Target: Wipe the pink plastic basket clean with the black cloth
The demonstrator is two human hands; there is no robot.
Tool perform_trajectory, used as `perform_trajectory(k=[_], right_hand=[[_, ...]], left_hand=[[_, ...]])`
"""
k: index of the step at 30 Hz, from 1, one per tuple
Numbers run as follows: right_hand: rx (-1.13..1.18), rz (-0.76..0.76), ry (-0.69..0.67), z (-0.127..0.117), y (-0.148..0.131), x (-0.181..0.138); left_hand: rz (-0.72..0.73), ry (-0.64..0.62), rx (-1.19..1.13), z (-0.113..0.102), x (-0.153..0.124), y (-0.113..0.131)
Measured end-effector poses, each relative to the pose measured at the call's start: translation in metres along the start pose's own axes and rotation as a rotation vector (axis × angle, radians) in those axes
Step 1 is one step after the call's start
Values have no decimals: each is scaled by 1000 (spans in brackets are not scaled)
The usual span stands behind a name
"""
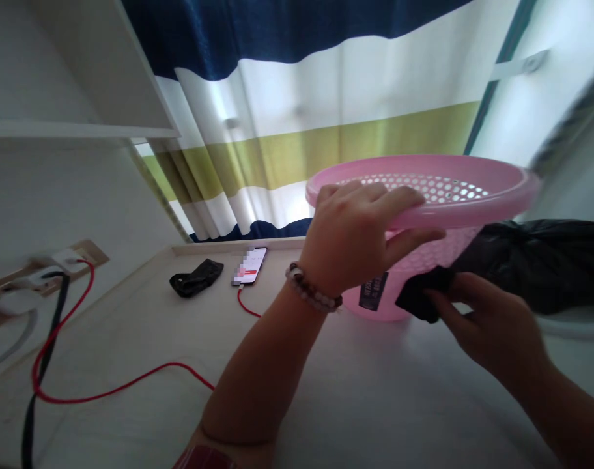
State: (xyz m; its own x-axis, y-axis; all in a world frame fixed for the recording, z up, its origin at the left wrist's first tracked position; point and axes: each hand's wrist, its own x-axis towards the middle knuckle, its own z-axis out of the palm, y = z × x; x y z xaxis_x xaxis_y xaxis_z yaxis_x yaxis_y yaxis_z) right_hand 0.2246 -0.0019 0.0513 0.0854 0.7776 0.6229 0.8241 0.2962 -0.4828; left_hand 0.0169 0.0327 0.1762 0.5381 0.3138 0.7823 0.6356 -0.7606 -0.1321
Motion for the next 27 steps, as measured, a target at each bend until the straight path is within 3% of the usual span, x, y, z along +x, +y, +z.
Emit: perform_trajectory(k=[2, 5, 7, 11, 17, 20, 22, 27], right_hand=[[91, -30, -168, 12, 4, -4], [49, -54, -434, 33, 14, -12], [-4, -59, -492, 42, 19, -16], [41, -59, -414, 39, 17, -16], [227, -83, -97, 3, -7, 5], [224, -100, -20, -9, -14, 14], [136, -114, -78, -10, -12, 14], [-117, -137, -386, 11, 8, -5]], left_hand=[[-14, 15, 11, 1, 2, 2], [-45, 10, 45, 2, 4, 5], [-66, 12, 66, 3, 5, 6], [-91, 20, 99, 1, 6, 9], [-73, 1, 135, -2, 8, 12], [-70, -2, 151, -2, 9, 12], [-59, 0, 171, -1, 9, 11], [-39, -6, 218, 0, 9, 8]])
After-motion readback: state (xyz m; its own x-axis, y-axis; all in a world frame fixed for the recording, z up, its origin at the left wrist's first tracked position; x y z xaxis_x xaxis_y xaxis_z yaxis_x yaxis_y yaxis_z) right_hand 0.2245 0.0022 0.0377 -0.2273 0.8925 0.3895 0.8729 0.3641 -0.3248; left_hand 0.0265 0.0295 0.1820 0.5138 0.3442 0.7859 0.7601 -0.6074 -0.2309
